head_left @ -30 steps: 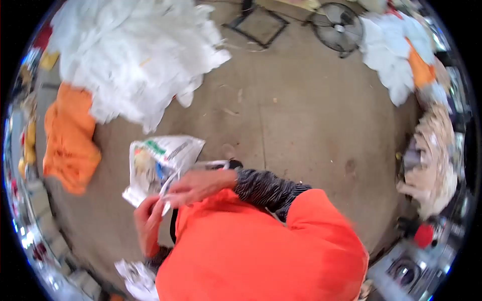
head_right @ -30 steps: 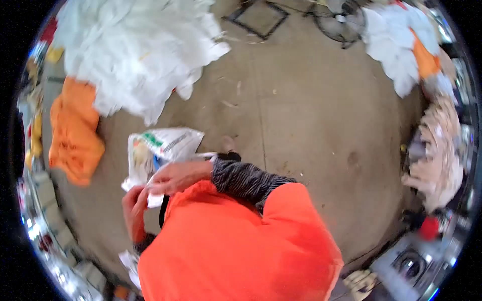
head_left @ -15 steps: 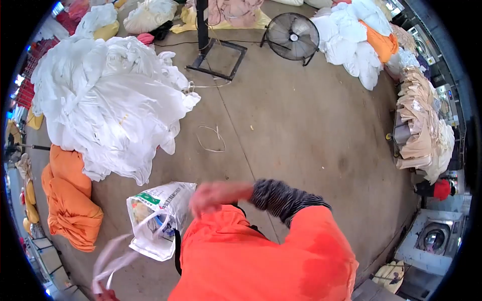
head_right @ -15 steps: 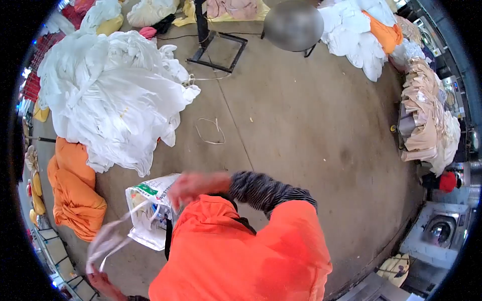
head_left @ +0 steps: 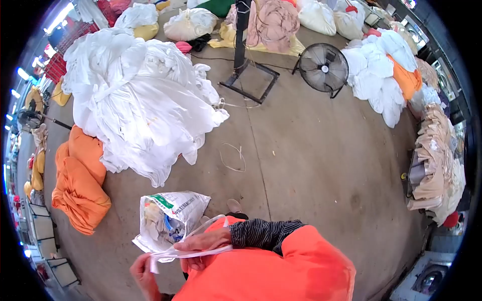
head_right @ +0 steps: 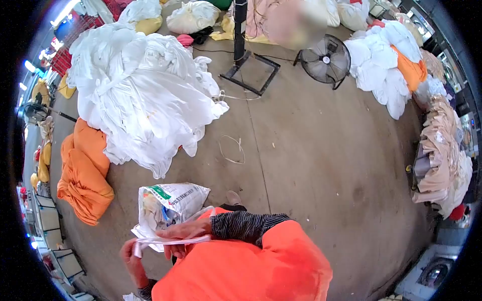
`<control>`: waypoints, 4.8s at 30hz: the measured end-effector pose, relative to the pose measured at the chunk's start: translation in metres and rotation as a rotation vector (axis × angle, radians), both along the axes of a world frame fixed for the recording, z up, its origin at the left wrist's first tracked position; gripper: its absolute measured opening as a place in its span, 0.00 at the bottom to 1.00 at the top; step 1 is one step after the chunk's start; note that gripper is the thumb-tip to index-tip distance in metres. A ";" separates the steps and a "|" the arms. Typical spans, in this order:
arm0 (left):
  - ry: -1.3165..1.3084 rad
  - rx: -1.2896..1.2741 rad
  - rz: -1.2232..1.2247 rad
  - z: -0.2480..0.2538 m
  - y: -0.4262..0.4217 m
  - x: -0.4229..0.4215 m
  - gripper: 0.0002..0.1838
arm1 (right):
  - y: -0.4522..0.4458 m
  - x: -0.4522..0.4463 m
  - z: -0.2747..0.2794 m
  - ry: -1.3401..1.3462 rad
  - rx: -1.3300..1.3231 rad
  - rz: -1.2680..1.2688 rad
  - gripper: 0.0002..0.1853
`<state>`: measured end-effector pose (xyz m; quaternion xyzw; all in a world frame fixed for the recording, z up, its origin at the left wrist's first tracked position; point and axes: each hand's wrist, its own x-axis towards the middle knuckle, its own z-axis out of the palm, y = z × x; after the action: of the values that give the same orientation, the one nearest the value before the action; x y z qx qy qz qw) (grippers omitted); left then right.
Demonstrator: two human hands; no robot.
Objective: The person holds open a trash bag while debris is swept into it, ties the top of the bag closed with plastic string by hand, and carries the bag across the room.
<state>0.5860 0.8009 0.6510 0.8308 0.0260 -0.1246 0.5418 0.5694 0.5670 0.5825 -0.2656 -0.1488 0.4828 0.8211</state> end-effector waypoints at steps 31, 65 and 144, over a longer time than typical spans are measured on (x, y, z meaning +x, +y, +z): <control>-0.300 -0.982 1.325 -0.131 0.248 -0.083 0.21 | -0.185 0.031 0.009 0.257 0.189 -1.519 0.18; -0.014 0.009 0.305 -0.031 0.171 -0.073 0.15 | 0.214 0.062 -0.012 -1.156 -0.651 0.228 0.12; 0.517 -0.357 0.691 -0.380 0.465 0.232 0.26 | 0.458 0.348 -0.308 0.162 -1.104 -0.033 0.18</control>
<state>0.8178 1.2660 0.2714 0.6089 0.4134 -0.1425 0.6618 0.9170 1.0251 0.2745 -0.6208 0.1941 0.4948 0.5763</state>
